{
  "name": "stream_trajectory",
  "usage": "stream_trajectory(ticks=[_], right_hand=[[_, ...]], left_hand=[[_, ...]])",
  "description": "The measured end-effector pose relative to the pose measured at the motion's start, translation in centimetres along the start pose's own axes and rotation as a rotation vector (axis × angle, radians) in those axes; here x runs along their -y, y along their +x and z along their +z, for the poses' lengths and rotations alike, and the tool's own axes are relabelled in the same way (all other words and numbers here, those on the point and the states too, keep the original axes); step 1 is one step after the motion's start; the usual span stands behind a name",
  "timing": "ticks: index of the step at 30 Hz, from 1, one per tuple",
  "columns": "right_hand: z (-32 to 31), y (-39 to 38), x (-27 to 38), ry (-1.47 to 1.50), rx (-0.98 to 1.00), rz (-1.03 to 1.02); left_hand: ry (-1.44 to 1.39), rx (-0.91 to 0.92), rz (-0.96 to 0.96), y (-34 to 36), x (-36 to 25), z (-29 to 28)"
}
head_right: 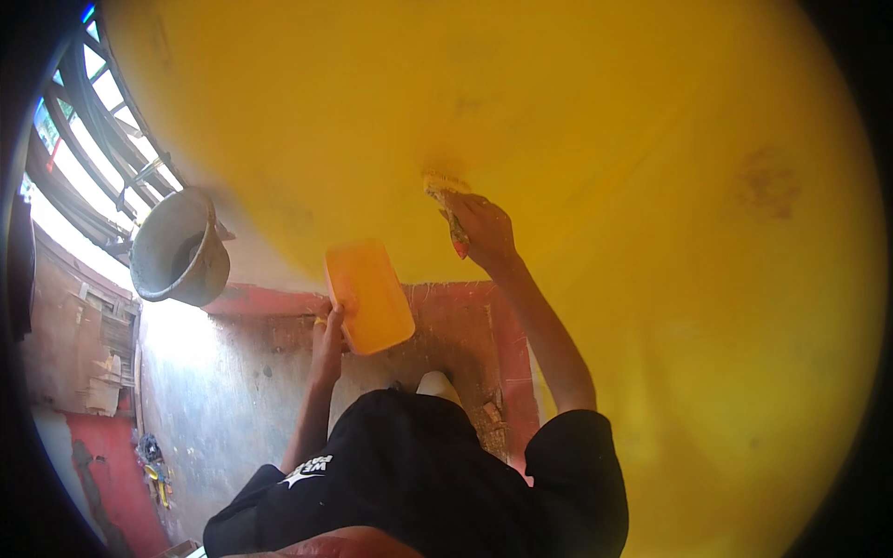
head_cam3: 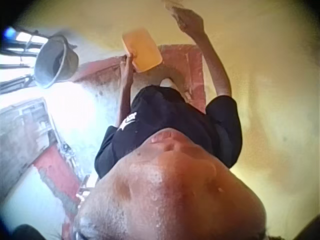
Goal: The person paints the interior walls of a room using a brush, frequently dipping it into a small container of yellow paint.
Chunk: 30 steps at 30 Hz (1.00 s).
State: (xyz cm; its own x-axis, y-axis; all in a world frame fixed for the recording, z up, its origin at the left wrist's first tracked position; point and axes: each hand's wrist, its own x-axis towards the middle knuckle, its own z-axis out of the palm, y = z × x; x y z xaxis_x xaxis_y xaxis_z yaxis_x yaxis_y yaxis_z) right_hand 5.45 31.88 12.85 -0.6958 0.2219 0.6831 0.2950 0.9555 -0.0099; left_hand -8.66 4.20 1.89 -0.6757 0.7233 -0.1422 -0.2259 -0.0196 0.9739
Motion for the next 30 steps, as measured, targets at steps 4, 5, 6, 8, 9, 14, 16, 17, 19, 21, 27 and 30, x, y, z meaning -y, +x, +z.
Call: stream_trajectory(ticks=[4,5,6,8,9,14,16,17,19,21,27,30], right_hand=[[1.6,-4.4,3.4,0.310,-0.239,0.232],[1.9,-5.3,4.9,0.567,-0.234,0.456],[0.7,-5.6,6.9,0.696,-0.297,0.563],[-3.0,-5.9,11.3,0.942,-0.423,0.809],[-3.3,-6.6,11.9,0.980,-0.380,0.828],[-2.1,-7.9,13.1,0.718,-0.167,0.743],[-1.6,-8.1,12.7,0.600,-0.065,0.693],[-1.7,-7.6,12.7,0.580,-0.003,0.712],[-1.5,-7.4,12.5,0.549,0.069,0.717],[-1.3,-7.4,12.2,0.525,0.087,0.688],[-2.5,-8.6,12.0,0.677,-0.145,0.868],[-3.2,-9.5,11.3,0.741,-0.262,0.960]], left_hand=[[0.093,-0.036,-0.156,-0.1,-1.5,-0.2],[0.103,-0.061,-0.145,0.1,-1.4,-0.1],[0.059,-0.054,-0.130,0.1,-1.7,0.4],[0.001,-0.036,-0.096,-0.6,-1.3,0.8],[-0.015,-0.002,-0.032,0.1,-0.9,1.0],[0.045,0.039,-0.130,-1.5,-3.1,2.6],[0.059,0.042,-0.123,-1.6,-2.6,2.8],[0.058,0.054,-0.112,-1.6,-2.3,2.9],[0.053,0.077,-0.087,-1.4,-1.5,2.9],[0.079,0.093,-0.056,-1.3,-0.8,3.0],[0.106,0.090,-0.093,-1.0,-1.1,3.0],[0.092,0.090,-0.109,-0.8,-0.7,3.1]])
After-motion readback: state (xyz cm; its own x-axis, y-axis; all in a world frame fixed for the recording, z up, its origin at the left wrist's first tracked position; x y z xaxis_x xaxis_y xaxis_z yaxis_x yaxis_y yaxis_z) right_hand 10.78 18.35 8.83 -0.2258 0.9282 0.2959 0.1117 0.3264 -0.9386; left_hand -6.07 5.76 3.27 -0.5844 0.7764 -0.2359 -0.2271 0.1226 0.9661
